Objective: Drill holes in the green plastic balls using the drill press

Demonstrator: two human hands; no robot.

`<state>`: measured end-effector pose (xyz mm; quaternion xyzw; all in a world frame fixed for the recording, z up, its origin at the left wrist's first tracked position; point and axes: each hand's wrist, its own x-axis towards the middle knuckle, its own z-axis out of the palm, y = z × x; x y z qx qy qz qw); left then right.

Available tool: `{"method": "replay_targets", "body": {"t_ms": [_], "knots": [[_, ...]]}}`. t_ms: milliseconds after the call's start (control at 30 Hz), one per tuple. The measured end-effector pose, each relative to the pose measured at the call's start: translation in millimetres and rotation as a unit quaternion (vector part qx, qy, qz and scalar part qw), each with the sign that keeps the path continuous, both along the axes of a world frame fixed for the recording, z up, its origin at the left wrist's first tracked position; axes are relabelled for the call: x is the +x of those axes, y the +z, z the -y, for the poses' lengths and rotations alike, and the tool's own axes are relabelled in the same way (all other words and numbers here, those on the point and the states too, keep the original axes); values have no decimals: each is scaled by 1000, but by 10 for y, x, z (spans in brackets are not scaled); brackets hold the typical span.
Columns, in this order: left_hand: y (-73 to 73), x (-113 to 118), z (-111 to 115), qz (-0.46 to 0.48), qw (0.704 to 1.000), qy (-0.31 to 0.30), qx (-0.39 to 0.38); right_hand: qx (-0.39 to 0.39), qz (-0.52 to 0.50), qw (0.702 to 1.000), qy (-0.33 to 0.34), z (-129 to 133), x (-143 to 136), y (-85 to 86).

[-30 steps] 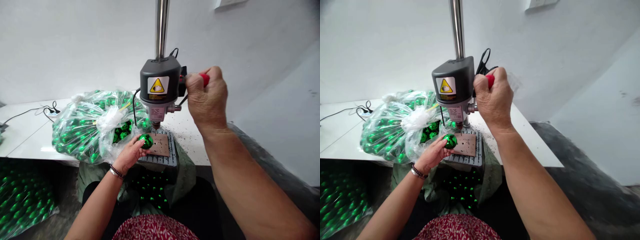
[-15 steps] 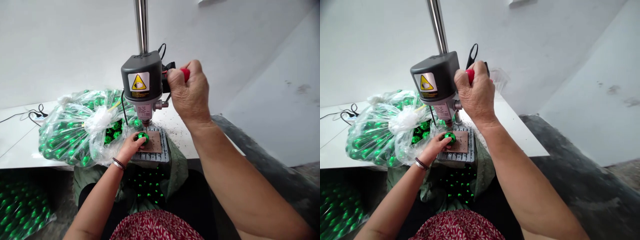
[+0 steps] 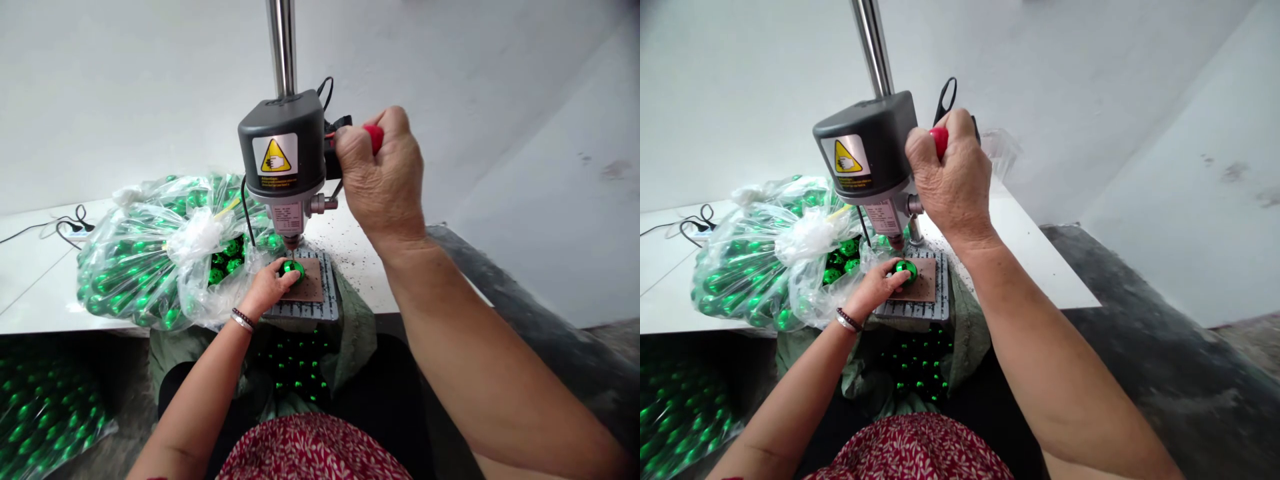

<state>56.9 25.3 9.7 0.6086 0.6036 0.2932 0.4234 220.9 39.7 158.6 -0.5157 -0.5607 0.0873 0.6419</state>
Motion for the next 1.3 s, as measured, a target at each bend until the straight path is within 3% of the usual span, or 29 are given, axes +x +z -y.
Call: {"method": "replay_targets", "body": {"t_ms": [133, 233, 400, 600, 767, 1100, 1300], "knots": [[-106, -79, -61, 30, 999, 33, -22, -4, 0, 1000, 7, 12, 0, 9], [-153, -139, -65, 55, 998, 16, -20, -18, 9, 1000, -5, 30, -6, 23], [-132, -138, -15, 20, 1000, -14, 1, -25, 14, 1000, -6, 41, -9, 36], [-158, -81, -19, -33, 996, -26, 78, -31, 9, 999, -6, 34, -7, 46], [-188, -87, -55, -32, 995, 28, 88, -32, 4, 999, 2, 31, -11, 45], [-177, -74, -13, -97, 989, 2, 113, -20, 17, 1000, 0, 21, -7, 37], [-172, -44, -29, -91, 992, -21, 86, -20, 17, 1000, -13, 31, -1, 36]]}}
